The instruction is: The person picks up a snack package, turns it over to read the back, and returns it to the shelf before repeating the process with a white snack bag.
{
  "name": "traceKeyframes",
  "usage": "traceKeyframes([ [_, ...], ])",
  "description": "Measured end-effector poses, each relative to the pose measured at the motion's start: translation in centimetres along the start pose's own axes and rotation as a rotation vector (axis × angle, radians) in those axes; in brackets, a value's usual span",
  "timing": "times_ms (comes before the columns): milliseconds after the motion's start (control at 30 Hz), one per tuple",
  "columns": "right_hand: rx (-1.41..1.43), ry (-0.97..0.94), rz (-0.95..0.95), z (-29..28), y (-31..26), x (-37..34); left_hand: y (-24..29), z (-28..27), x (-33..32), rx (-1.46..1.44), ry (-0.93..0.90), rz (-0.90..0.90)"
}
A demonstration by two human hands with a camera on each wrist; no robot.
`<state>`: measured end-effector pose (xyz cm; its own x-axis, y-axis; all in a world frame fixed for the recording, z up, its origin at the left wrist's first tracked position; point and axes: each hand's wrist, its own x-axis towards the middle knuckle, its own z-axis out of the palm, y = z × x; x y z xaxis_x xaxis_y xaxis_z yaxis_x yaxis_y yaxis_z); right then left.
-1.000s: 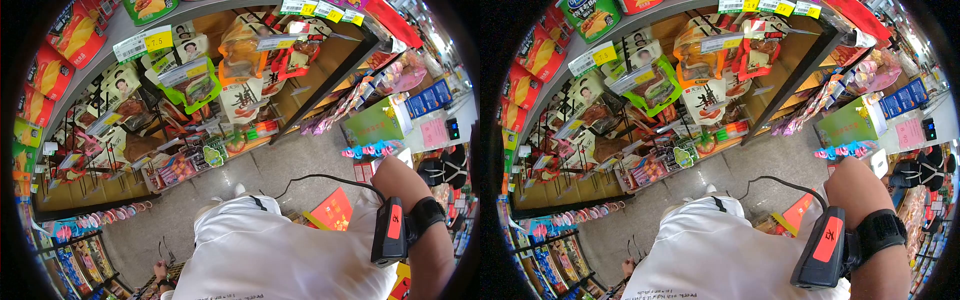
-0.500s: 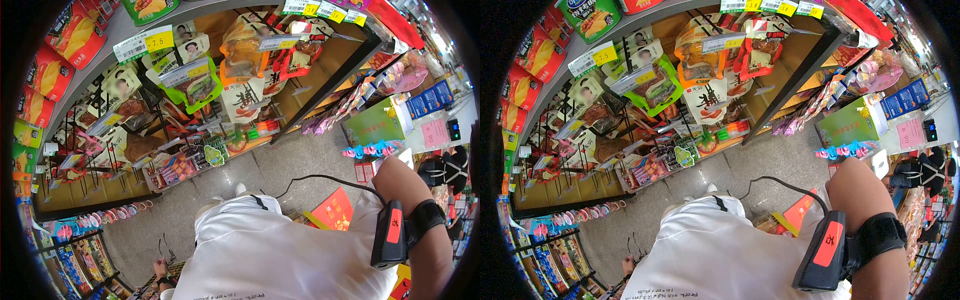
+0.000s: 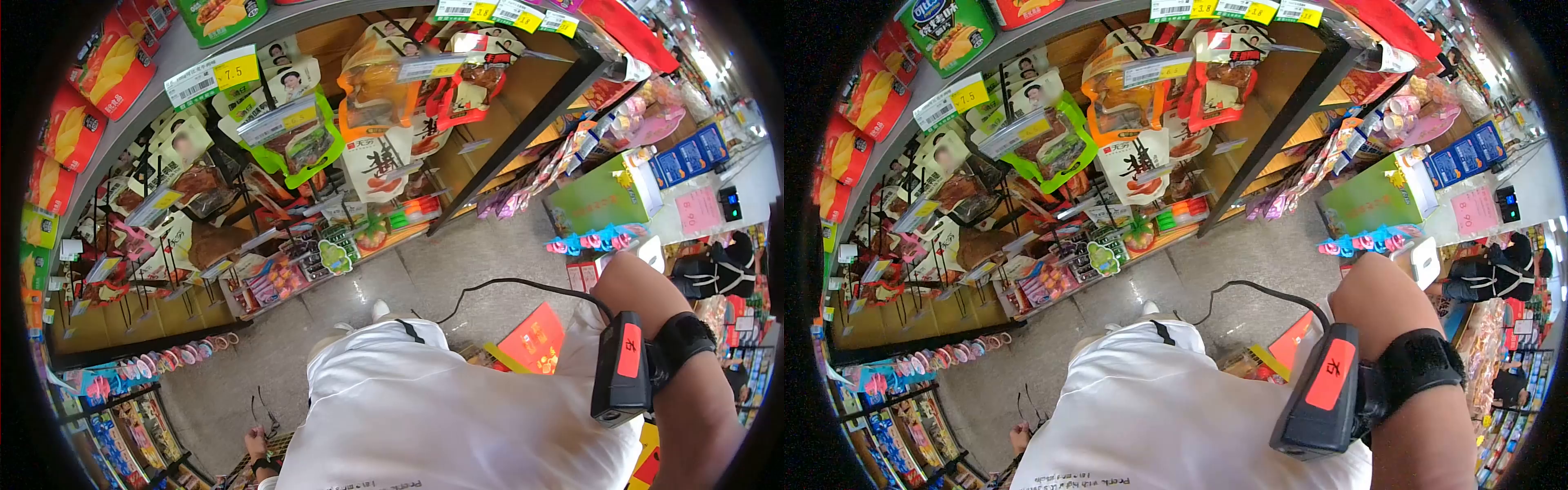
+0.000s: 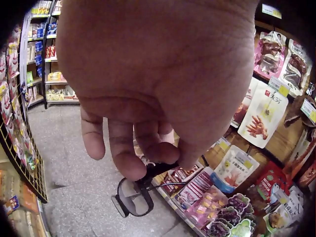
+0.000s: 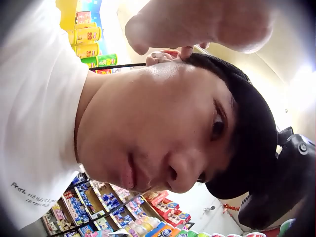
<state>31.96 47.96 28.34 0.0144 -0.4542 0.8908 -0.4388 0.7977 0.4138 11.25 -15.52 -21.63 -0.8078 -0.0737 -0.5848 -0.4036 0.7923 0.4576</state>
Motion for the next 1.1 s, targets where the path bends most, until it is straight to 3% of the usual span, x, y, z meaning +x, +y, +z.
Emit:
traceKeyframes([
  [267, 0.026, 0.018, 0.006, 0.2, -0.1, -0.2, -0.5, 0.2, 0.1, -0.018, 0.012, -0.031],
  [333, 0.035, 0.029, 0.008, 0.2, 0.0, -0.2, -1.1, 0.2, 0.4, -0.103, -0.025, 0.057],
  [800, 0.138, 0.080, 0.020, 0.9, -0.1, -0.4, -0.4, 0.6, -0.4, -0.028, -0.026, -0.025],
  [900, 0.279, 0.165, 0.012, 2.4, 0.1, -0.2, -0.8, 0.5, -0.3, -0.073, -0.029, -0.022],
  [1000, 0.544, 0.386, -0.048, 3.6, 0.1, 0.2, 0.6, 0.5, -1.3, -0.078, -0.028, -0.024],
  [1100, 0.229, 0.138, 0.016, 1.8, 0.0, -0.1, 0.7, 0.6, -1.2, -0.082, -0.031, -0.035],
])
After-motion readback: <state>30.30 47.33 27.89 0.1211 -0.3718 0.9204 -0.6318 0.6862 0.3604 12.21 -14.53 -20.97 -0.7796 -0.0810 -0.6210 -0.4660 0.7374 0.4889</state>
